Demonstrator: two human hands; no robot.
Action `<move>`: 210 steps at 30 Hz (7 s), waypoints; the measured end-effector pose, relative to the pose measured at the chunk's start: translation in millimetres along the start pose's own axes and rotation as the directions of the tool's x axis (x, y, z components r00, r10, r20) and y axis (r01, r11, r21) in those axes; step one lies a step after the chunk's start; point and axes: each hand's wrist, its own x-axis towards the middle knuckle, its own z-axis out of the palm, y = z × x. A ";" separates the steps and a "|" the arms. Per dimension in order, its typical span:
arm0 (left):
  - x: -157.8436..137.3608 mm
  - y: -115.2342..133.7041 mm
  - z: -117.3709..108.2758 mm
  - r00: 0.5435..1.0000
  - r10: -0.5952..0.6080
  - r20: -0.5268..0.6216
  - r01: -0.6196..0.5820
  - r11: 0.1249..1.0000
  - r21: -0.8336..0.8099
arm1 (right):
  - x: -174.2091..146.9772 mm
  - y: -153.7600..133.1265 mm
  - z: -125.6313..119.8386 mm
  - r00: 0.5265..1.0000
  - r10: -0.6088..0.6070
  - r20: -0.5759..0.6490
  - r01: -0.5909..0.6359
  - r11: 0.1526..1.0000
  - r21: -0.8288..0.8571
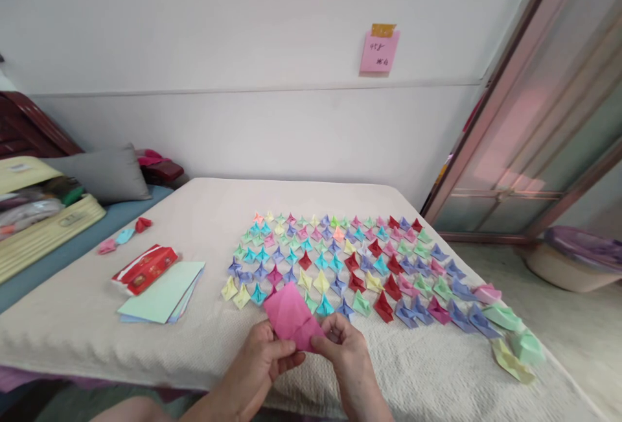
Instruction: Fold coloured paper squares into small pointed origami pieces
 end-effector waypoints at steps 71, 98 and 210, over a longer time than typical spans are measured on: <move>8.9 -0.9 -12.1 0.785 0.608 0.117 -0.497 0.506 0.705 | -12.2 -15.3 -15.1 0.892 -0.425 0.158 0.451 0.796 -0.404; 12.0 -9.1 -8.4 0.955 0.257 -0.149 -0.176 0.894 0.412 | -7.2 -8.1 0.8 0.995 0.026 0.097 -0.035 0.995 0.089; 1.8 32.9 -10.7 0.966 0.180 0.184 -0.258 0.649 0.715 | -12.0 -45.0 17.3 0.862 -0.431 0.267 0.493 0.590 -0.639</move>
